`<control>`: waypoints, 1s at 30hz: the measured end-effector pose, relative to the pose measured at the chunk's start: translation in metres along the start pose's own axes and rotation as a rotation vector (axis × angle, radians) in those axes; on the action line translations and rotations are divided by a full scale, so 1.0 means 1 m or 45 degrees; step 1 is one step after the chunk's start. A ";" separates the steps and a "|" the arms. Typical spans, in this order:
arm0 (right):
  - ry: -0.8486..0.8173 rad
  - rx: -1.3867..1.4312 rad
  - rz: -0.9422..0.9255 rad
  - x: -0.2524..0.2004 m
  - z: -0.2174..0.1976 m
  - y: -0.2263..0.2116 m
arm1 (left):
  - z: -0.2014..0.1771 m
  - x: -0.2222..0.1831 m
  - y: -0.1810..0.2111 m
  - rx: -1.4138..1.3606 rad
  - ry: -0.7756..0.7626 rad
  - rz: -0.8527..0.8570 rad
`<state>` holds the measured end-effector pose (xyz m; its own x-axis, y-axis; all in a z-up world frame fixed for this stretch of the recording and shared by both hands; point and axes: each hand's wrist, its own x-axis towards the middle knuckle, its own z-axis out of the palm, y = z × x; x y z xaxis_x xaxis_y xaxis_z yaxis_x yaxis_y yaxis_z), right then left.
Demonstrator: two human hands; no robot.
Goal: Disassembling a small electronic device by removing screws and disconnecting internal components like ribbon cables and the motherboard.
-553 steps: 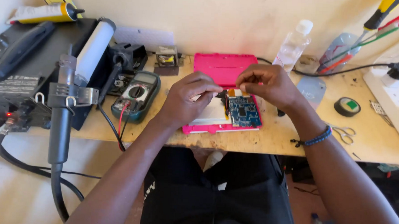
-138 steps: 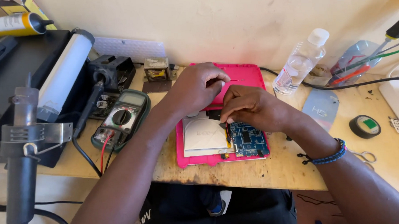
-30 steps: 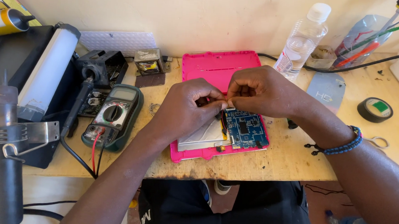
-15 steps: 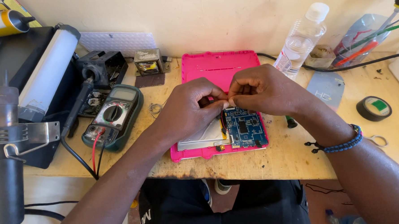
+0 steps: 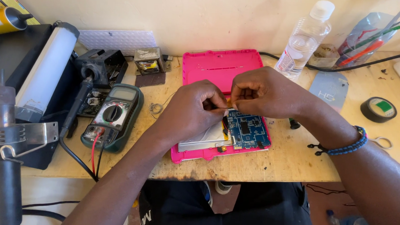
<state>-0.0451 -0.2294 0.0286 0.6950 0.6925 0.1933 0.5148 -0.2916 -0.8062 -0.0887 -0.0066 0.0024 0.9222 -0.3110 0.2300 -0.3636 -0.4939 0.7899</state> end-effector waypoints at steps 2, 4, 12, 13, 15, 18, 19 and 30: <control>0.011 -0.029 0.024 0.000 -0.001 -0.001 | 0.000 0.000 -0.001 -0.017 -0.008 -0.024; 0.021 -0.058 0.046 0.001 -0.002 0.001 | -0.002 0.000 -0.002 -0.033 -0.014 -0.049; 0.156 -0.114 0.276 -0.001 -0.003 0.013 | -0.006 0.002 -0.002 -0.069 -0.061 -0.104; 0.151 -0.108 0.286 0.001 -0.002 0.009 | -0.007 0.001 -0.001 -0.075 -0.067 -0.114; 0.099 -0.166 0.370 0.005 -0.003 0.001 | -0.008 0.000 0.003 -0.095 -0.071 -0.091; 0.102 -0.162 0.394 0.005 -0.003 0.004 | -0.009 0.000 0.004 -0.084 -0.071 -0.077; 0.103 -0.160 0.395 0.005 -0.003 0.003 | -0.009 0.000 0.004 -0.083 -0.073 -0.078; -0.001 -0.208 0.520 0.007 -0.005 -0.002 | -0.010 0.000 0.006 -0.068 -0.087 -0.073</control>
<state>-0.0384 -0.2271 0.0341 0.8575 0.4995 -0.1232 0.2709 -0.6420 -0.7173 -0.0890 -0.0013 0.0127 0.9296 -0.3386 0.1455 -0.3009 -0.4693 0.8302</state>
